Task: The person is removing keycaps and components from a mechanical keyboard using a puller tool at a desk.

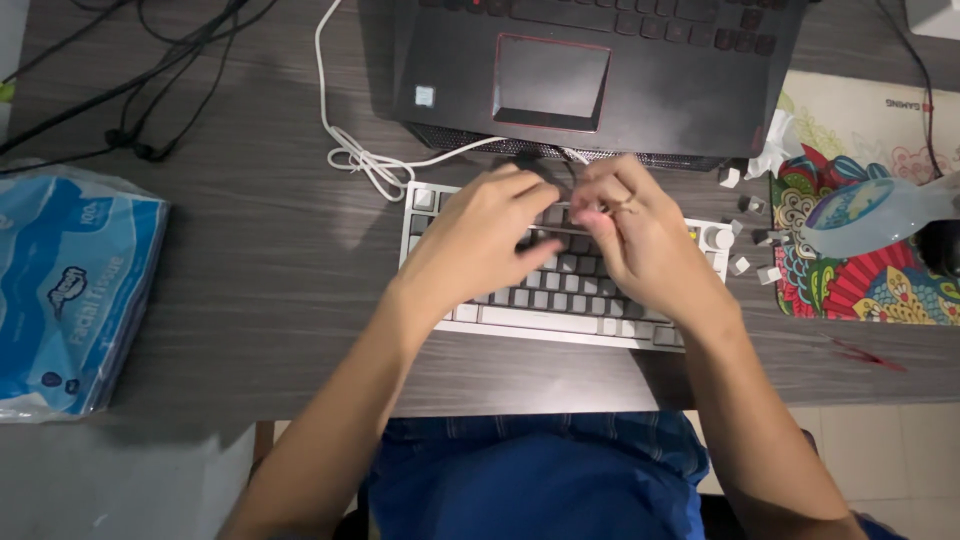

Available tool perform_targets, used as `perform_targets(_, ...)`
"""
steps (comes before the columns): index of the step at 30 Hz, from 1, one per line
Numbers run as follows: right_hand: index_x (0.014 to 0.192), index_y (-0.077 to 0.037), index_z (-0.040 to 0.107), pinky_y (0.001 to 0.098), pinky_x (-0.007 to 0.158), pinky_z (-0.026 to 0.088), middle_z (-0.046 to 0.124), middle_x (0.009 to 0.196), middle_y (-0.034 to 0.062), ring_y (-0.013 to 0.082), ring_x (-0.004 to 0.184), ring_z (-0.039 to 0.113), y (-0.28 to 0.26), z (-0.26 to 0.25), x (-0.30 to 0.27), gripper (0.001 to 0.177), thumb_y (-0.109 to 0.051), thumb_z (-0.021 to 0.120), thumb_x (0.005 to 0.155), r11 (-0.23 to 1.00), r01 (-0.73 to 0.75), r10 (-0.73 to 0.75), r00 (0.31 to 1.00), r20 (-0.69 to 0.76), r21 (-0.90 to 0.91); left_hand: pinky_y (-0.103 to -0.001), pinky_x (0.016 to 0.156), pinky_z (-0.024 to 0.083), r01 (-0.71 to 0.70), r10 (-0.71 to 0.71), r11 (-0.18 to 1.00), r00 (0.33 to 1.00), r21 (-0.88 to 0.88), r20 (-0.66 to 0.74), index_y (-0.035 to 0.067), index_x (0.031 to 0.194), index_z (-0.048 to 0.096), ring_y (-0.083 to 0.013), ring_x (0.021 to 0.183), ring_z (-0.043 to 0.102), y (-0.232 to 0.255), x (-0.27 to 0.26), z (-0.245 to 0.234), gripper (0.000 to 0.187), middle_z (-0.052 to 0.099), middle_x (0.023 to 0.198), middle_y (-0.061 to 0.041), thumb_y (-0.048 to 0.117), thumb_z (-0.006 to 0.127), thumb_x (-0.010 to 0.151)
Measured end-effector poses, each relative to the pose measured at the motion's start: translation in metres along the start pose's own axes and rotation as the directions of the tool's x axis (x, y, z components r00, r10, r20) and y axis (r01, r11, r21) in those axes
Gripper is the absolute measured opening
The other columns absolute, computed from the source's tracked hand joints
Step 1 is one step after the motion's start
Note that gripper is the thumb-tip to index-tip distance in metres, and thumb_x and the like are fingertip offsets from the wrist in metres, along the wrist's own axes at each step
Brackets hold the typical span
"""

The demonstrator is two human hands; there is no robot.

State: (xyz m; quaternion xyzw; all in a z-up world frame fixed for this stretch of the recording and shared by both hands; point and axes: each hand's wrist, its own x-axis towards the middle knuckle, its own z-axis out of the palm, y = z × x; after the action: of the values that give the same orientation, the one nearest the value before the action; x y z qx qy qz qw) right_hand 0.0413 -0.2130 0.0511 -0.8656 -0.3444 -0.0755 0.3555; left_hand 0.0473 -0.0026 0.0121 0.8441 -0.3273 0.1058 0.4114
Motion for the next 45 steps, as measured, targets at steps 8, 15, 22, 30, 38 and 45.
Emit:
perform_targets(8, 0.102, 0.004, 0.06, 0.0342, 0.081, 0.056, 0.066, 0.102, 0.014, 0.0249, 0.088, 0.067, 0.019, 0.008, -0.006, 0.006, 0.003, 0.054, 0.105, 1.0, -0.024, 0.025, 1.0, -0.012, 0.006, -0.048, 0.111, 0.038, -0.043, 0.027, 0.989, 0.994, 0.145, 0.108, -0.009, 0.13, 0.051, -0.0413, 0.125, 0.052, 0.021, -0.015, -0.009, 0.115, 0.058, 0.13, -0.026, 0.057, 0.096, 0.046)
perform_targets(15, 0.098, 0.0, 0.058, 0.0321, 0.074, 0.053, 0.067, 0.103, 0.0124, 0.0233, 0.084, 0.067, 0.036, 0.02, -0.015, 0.012, 0.007, 0.051, 0.105, 1.0, 0.016, -0.018, 0.994, -0.11, -0.019, -0.047, 0.116, 0.034, -0.023, -0.003, 0.979, 0.992, 0.202, 0.13, -0.008, 0.132, 0.046, -0.0395, 0.129, 0.049, 0.022, -0.018, -0.004, 0.12, 0.053, 0.135, -0.024, 0.051, 0.097, 0.041)
perform_targets(22, 0.106, 0.004, 0.054, 0.0383, 0.081, 0.054, 0.061, 0.102, 0.0176, 0.0328, 0.088, 0.064, 0.02, 0.012, 0.005, 0.002, 0.003, 0.055, 0.105, 0.993, 0.114, -0.115, 0.992, 0.059, 0.026, -0.047, 0.116, 0.036, -0.009, -0.027, 0.979, 0.985, 0.205, 0.169, -0.006, 0.12, 0.05, -0.0397, 0.125, 0.05, 0.022, -0.018, -0.005, 0.106, 0.056, 0.128, -0.024, 0.05, 0.098, 0.045)
perform_targets(30, 0.106, -0.004, 0.06, 0.0365, 0.08, 0.058, 0.067, 0.108, 0.0179, 0.0294, 0.096, 0.069, 0.063, 0.005, -0.013, 0.012, -0.006, 0.05, 0.113, 0.981, 0.126, -0.148, 0.978, -0.15, -0.144, -0.045, 0.114, 0.037, -0.02, 0.001, 0.982, 0.994, 0.188, 0.105, -0.01, 0.136, 0.044, -0.0377, 0.127, 0.05, 0.022, -0.019, -0.004, 0.125, 0.055, 0.133, -0.023, 0.05, 0.098, 0.041)
perform_targets(38, 0.105, 0.0, 0.042, 0.0267, 0.063, 0.049, 0.063, 0.099, 0.0201, 0.0172, 0.072, 0.057, 0.062, -0.044, -0.028, 0.033, -0.025, 0.036, 0.126, 0.96, 0.131, -0.052, 0.952, -0.301, 0.249, -0.053, 0.122, 0.029, -0.105, 0.085, 0.976, 0.99, 0.188, 0.113, -0.001, 0.156, 0.03, -0.0414, 0.14, 0.043, 0.013, -0.012, 0.015, 0.11, 0.049, 0.147, -0.028, 0.065, 0.074, 0.08)
perform_targets(45, 0.112, -0.004, 0.039, 0.0263, 0.07, 0.053, 0.062, 0.103, 0.0174, 0.0149, 0.078, 0.061, 0.085, -0.018, -0.053, 0.02, -0.021, 0.034, 0.122, 0.83, 0.095, 0.089, 0.95, -0.3, 0.549, -0.057, 0.118, 0.033, -0.179, 0.154, 0.952, 0.981, 0.249, 0.118, 0.004, 0.144, 0.052, -0.037, 0.144, 0.044, 0.005, 0.011, 0.065, 0.069, 0.052, 0.149, -0.022, 0.055, 0.059, 0.099)
